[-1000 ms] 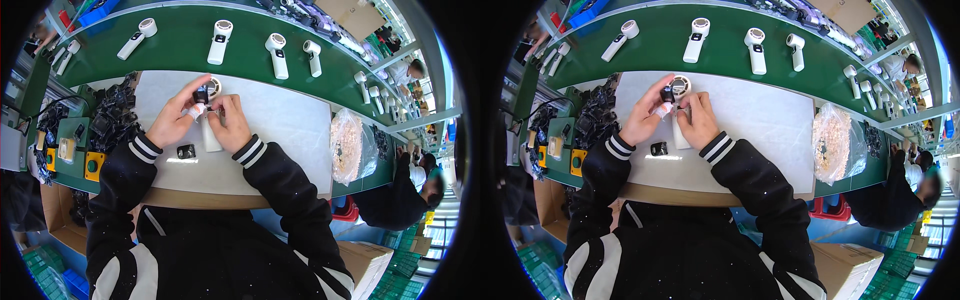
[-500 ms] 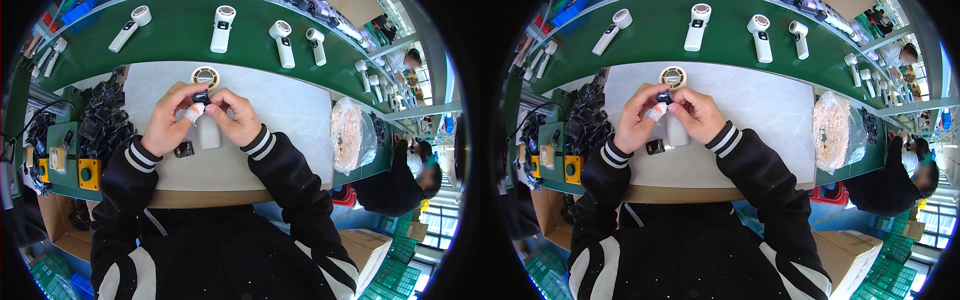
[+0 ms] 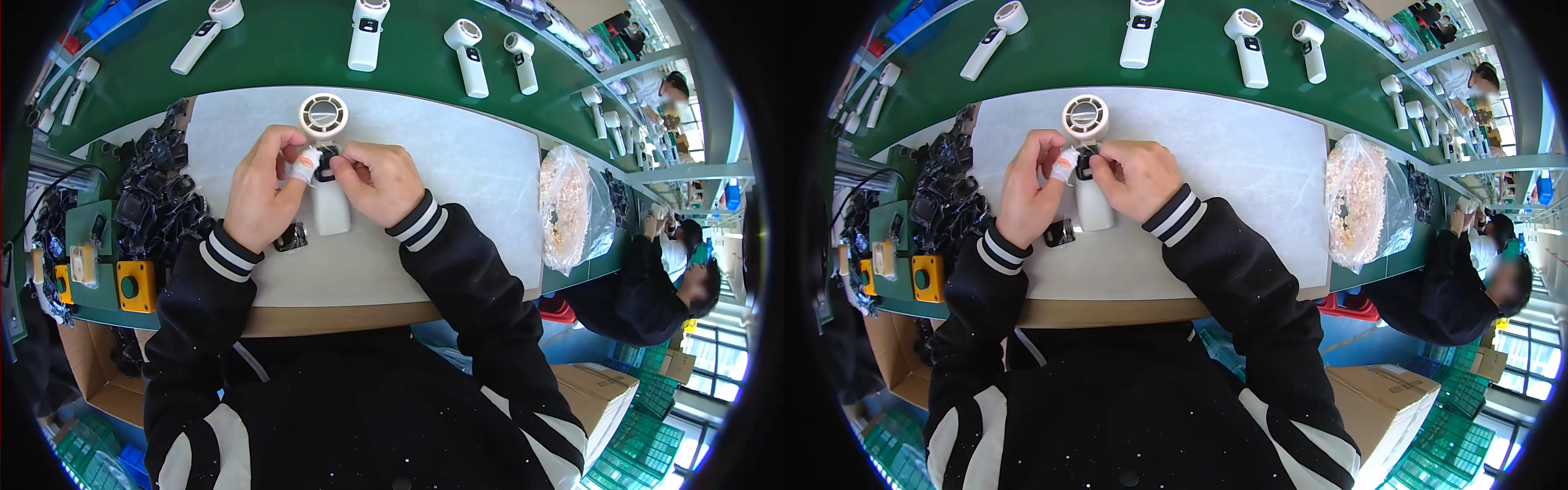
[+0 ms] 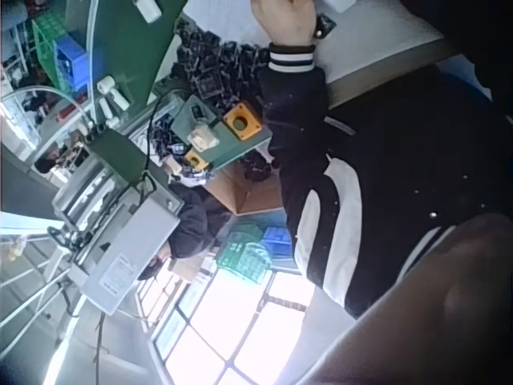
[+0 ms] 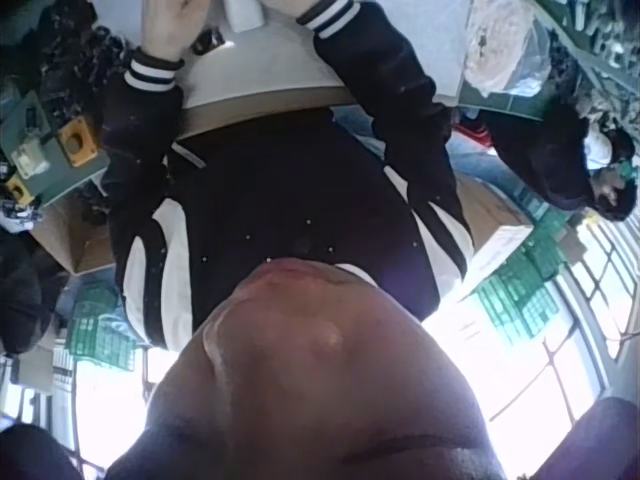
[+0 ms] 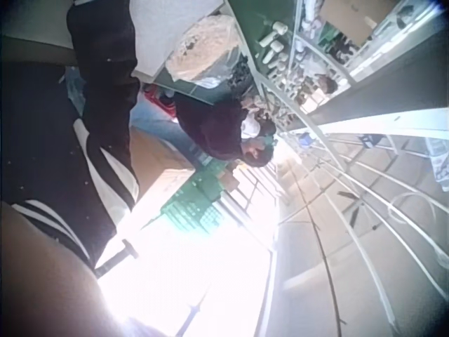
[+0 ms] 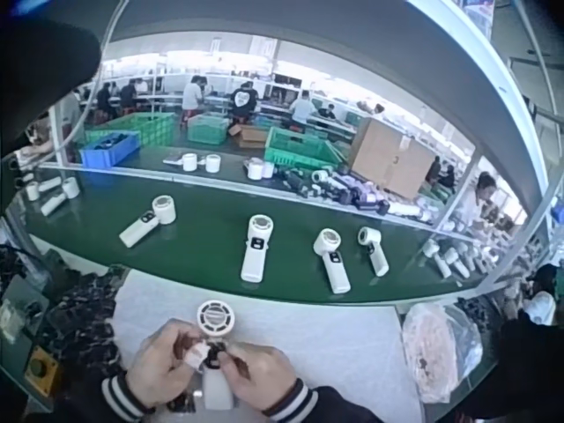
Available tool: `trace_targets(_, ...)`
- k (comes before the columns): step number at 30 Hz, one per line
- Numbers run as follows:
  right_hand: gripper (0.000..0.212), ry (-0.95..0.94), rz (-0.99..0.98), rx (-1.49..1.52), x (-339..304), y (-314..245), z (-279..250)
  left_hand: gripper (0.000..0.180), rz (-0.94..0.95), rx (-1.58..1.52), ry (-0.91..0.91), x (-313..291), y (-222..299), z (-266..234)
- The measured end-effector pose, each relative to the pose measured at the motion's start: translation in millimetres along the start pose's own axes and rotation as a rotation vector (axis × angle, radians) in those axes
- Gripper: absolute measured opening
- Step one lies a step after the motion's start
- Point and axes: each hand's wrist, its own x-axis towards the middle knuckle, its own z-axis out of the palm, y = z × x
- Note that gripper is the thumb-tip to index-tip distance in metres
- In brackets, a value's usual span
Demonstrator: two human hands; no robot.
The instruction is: Assembling handheld electronic devices on a manufacturing production line, involving component attachment and inspection.
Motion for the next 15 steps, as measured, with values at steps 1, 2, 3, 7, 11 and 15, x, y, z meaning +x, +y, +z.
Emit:
trace_targets(1,0.007,0.004,0.049,-0.027,0.1,-0.5,0.7,0.034,0.036,0.125,-0.004,-0.6,-2.5,-0.4)
trace_targets(2,0.007,0.008,0.098,-0.055,0.2,-1.0,1.3,0.032,0.073,0.251,-0.008,-1.1,-5.3,-0.6)
trace_targets(3,0.007,0.012,0.147,-0.082,0.2,-1.3,1.9,0.030,0.110,0.376,-0.011,-1.4,-7.7,-0.4)
trace_targets(7,0.009,-0.007,0.152,-0.174,-2.2,-0.8,5.5,0.026,0.143,0.543,-0.048,-2.9,-8.6,0.4)
trace_targets(11,0.017,-0.043,0.134,-0.165,-1.2,-0.2,6.1,0.025,0.104,0.445,-0.078,0.9,-7.2,1.6)
trace_targets(15,0.026,-0.089,0.210,0.215,-1.8,-9.9,-0.1,0.033,-0.009,-0.068,-0.047,-1.5,0.3,9.5)
